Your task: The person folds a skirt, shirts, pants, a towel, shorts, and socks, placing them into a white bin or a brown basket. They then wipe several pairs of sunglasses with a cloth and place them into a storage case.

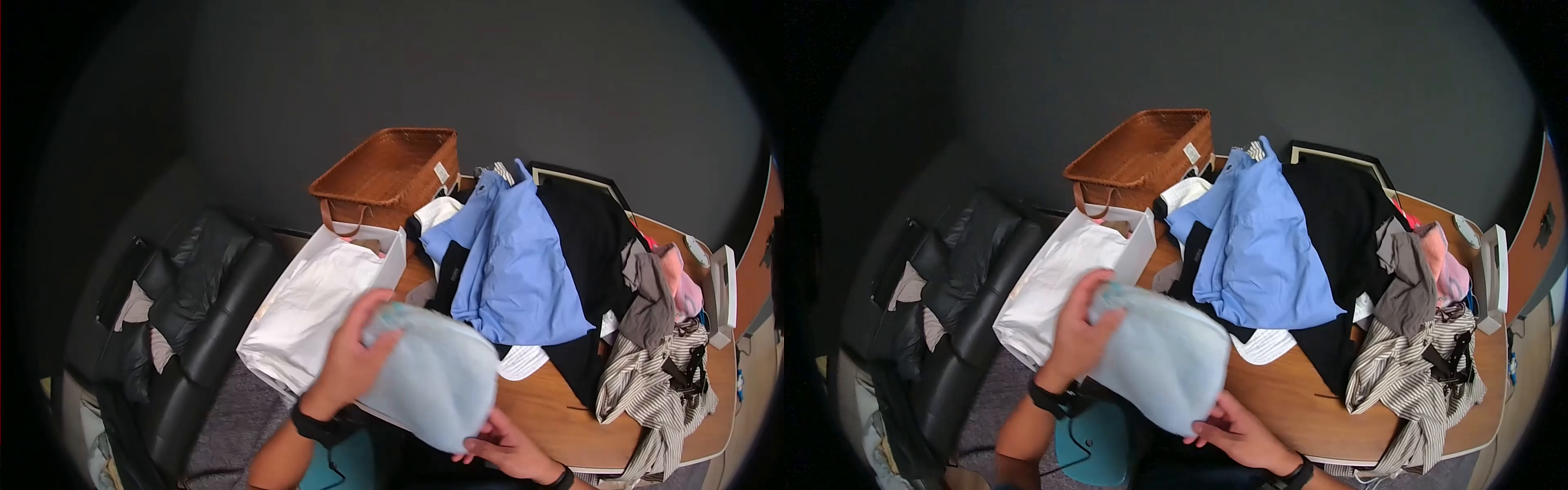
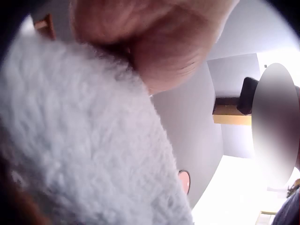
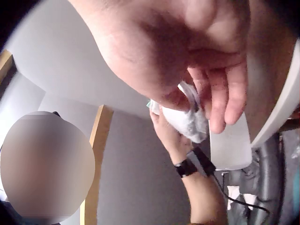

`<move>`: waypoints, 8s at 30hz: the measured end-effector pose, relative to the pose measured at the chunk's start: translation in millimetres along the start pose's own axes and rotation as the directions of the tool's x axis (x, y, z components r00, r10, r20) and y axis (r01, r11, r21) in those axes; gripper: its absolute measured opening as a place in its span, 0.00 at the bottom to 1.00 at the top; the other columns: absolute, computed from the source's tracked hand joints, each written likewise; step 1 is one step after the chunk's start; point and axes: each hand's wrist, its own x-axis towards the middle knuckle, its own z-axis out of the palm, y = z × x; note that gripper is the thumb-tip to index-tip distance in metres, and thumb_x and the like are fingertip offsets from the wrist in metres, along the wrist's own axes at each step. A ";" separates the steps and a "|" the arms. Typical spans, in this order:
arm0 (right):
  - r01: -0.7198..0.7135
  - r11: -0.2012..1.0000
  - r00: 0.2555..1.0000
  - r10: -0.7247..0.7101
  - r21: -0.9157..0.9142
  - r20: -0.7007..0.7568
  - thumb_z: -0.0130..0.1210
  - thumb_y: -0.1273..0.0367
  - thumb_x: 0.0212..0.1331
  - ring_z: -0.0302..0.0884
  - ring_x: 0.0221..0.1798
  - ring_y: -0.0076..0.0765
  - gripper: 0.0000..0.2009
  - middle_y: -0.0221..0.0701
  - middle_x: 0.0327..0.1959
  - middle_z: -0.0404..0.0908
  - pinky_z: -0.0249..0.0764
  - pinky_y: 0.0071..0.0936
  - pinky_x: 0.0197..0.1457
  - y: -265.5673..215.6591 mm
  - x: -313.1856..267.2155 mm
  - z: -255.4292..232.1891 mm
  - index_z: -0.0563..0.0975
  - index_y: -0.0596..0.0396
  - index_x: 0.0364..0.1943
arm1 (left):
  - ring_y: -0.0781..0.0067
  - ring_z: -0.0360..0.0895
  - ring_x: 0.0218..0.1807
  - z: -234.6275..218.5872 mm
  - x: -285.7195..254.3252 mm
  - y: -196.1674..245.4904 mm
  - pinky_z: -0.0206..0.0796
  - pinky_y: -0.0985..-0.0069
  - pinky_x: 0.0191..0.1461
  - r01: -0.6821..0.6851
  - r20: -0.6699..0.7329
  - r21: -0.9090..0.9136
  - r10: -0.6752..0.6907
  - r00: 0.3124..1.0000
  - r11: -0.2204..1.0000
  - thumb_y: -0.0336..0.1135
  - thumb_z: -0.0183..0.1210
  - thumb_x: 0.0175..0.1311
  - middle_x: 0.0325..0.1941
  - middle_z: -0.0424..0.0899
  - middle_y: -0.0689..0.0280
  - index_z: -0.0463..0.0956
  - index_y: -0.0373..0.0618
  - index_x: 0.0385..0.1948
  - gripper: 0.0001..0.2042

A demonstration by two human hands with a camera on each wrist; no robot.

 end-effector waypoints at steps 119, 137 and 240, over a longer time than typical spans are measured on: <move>0.119 0.868 0.928 -0.270 -0.483 -0.258 0.56 0.70 0.63 0.76 0.40 0.15 0.11 0.23 0.39 0.82 0.73 0.18 0.46 -187.6 -0.7 -76.7 0.78 0.59 0.48 | 0.72 0.68 0.63 118.8 55.9 -10.4 0.59 0.71 0.67 0.665 0.770 -0.349 -0.203 0.605 0.660 0.41 0.52 0.72 0.62 0.72 0.61 0.59 0.38 0.67 0.26; 0.371 0.670 0.148 -0.726 -0.642 -0.672 0.53 0.70 0.62 0.76 0.53 0.31 0.18 0.35 0.50 0.78 0.72 0.31 0.59 -202.7 -242.8 -165.7 0.71 0.62 0.56 | 0.63 0.71 0.61 39.6 67.2 6.3 0.63 0.63 0.65 -0.097 -0.256 -0.811 -0.200 0.946 0.577 0.30 0.50 0.70 0.59 0.73 0.58 0.66 0.38 0.57 0.17; -0.453 0.802 0.248 -0.307 -0.391 -0.919 0.61 0.68 0.60 0.73 0.34 0.24 0.28 0.33 0.38 0.76 0.72 0.23 0.39 -53.0 -288.4 -171.1 0.63 0.59 0.63 | 0.53 0.76 0.41 2.2 -33.7 -57.8 0.64 0.60 0.47 -0.378 0.571 0.764 -0.274 0.774 0.523 0.24 0.57 0.42 0.31 0.81 0.58 0.81 0.45 0.22 0.06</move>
